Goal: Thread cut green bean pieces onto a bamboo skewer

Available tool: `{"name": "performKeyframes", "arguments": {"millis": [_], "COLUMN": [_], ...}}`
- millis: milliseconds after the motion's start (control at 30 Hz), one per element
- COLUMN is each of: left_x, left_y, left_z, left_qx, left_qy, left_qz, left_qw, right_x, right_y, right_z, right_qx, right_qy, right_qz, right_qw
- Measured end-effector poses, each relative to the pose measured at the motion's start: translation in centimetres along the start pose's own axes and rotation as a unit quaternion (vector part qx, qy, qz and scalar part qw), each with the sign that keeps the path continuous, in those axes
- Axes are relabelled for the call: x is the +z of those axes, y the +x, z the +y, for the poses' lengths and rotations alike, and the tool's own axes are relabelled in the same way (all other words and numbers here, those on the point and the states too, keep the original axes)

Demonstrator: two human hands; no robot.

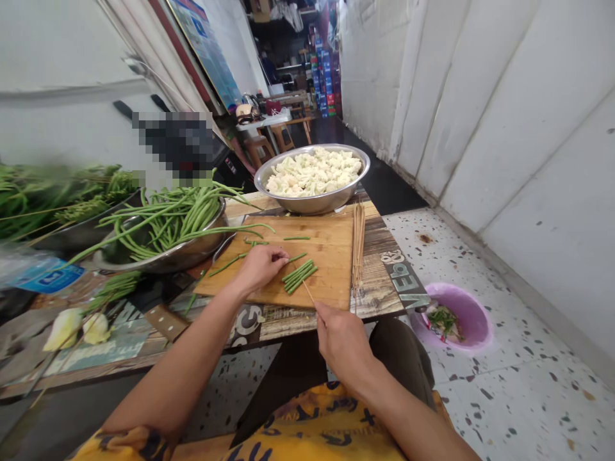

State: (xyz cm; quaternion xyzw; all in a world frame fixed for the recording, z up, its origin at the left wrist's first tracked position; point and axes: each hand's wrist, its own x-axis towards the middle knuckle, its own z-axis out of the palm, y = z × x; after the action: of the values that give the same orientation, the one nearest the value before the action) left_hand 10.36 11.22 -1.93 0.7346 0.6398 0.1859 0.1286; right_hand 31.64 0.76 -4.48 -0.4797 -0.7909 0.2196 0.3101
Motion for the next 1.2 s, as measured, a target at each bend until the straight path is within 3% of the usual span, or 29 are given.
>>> {"name": "performKeyframes", "arguments": {"millis": [267,600,1200], "left_x": [0.18,-0.11,-0.09], "left_y": [-0.07,0.1,0.07], "left_z": [-0.12,0.53,0.36], "left_qx": [0.022,0.052,0.037], "left_qy": [0.007,0.097,0.072], "left_qz": [0.02,0.006,0.004], "left_qw": [1.0,0.994,0.997], "right_x": [0.26,0.74,0.5], "right_y": [0.21,0.29,0.68], "right_z": [0.07,0.41,-0.01], "right_qx": [0.005,-0.007,0.003], "right_qy": [0.004,0.014,0.02], "right_qz": [0.005,0.022,0.002], "right_qw": [1.0,1.0,1.0]}}
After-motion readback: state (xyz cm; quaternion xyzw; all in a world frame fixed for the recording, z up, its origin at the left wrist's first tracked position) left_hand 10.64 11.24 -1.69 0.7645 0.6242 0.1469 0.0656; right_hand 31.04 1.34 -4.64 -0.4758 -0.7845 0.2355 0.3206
